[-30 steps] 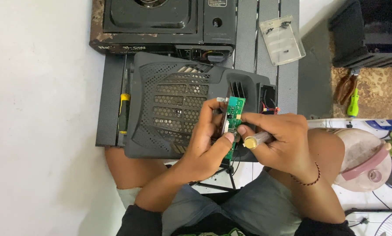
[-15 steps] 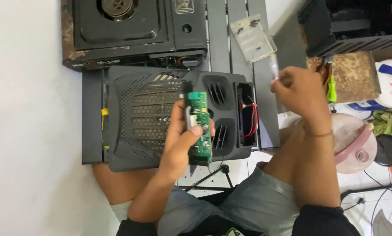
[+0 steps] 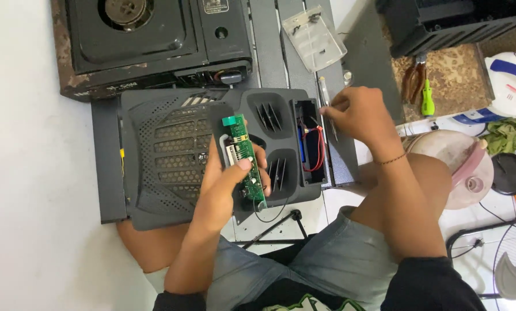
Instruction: Assembling a portable speaker by connecting internal wiring to a circuit board and securing the board with screws.
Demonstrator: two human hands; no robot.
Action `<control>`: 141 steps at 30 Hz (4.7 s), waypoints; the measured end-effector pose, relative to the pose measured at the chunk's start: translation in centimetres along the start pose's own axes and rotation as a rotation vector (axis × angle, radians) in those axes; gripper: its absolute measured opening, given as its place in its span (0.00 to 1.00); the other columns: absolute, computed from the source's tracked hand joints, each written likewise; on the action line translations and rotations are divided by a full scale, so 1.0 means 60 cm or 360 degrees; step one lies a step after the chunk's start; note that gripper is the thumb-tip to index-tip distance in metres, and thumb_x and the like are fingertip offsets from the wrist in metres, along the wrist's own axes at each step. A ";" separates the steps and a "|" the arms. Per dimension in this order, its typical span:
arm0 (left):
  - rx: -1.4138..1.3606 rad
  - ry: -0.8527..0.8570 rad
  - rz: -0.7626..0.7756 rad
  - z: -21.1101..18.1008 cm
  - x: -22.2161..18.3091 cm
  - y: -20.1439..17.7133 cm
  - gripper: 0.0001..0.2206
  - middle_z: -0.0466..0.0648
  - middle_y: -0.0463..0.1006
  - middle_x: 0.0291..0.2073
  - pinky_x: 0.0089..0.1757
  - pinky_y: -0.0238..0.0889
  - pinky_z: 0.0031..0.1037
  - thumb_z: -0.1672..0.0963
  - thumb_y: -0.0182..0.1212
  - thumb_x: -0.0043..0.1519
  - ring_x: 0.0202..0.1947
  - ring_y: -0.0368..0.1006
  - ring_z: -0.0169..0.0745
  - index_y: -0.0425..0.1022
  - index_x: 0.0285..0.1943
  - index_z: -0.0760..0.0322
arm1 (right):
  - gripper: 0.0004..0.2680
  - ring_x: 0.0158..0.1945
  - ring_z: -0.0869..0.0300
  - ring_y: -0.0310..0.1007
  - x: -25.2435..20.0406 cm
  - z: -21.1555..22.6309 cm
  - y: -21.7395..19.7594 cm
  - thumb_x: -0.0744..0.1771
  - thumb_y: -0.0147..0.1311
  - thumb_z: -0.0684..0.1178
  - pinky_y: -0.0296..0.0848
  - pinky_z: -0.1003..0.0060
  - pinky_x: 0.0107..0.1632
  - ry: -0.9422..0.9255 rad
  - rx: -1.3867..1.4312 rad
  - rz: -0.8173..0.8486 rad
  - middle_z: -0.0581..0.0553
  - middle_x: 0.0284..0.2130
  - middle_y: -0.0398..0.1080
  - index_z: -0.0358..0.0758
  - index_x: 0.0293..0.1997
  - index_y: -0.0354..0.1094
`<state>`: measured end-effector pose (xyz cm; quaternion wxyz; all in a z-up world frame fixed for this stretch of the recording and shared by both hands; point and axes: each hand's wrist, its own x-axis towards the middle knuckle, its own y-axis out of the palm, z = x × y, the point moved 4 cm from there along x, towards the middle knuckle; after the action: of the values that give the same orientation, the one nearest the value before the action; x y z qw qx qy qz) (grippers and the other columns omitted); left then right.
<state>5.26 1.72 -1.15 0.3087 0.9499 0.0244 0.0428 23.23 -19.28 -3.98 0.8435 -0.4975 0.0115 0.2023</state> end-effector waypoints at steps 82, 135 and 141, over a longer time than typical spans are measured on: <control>0.0388 0.0209 -0.0519 0.068 -0.043 0.107 0.23 0.49 0.68 0.50 0.55 0.58 0.33 0.51 0.50 0.68 0.50 0.60 0.34 0.61 0.70 0.65 | 0.04 0.27 0.56 0.80 -0.172 0.091 -0.039 0.64 0.65 0.37 0.80 0.59 0.30 -0.1001 0.1124 0.0028 0.40 0.21 0.77 0.32 0.39 0.79; 0.0899 0.0465 -0.0243 0.032 -0.036 0.142 0.24 0.46 0.65 0.36 0.42 0.60 0.34 0.51 0.45 0.69 0.35 0.55 0.32 0.56 0.70 0.68 | 0.02 0.25 0.58 0.74 -0.182 0.095 -0.041 0.63 0.63 0.35 0.75 0.61 0.32 -0.1050 0.1212 -0.0066 0.41 0.19 0.73 0.35 0.31 0.77; 0.1012 0.0511 -0.0260 0.021 -0.027 0.147 0.25 0.42 0.59 0.27 0.33 0.55 0.27 0.49 0.43 0.69 0.27 0.52 0.27 0.57 0.70 0.69 | 0.03 0.25 0.58 0.75 -0.181 0.091 -0.031 0.64 0.63 0.36 0.75 0.62 0.32 -0.1013 0.1161 -0.0068 0.43 0.18 0.72 0.37 0.32 0.76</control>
<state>3.93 -6.26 2.92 -0.0074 0.9745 0.1605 0.1569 12.90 -19.05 2.73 0.9285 -0.0827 -0.1872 0.3099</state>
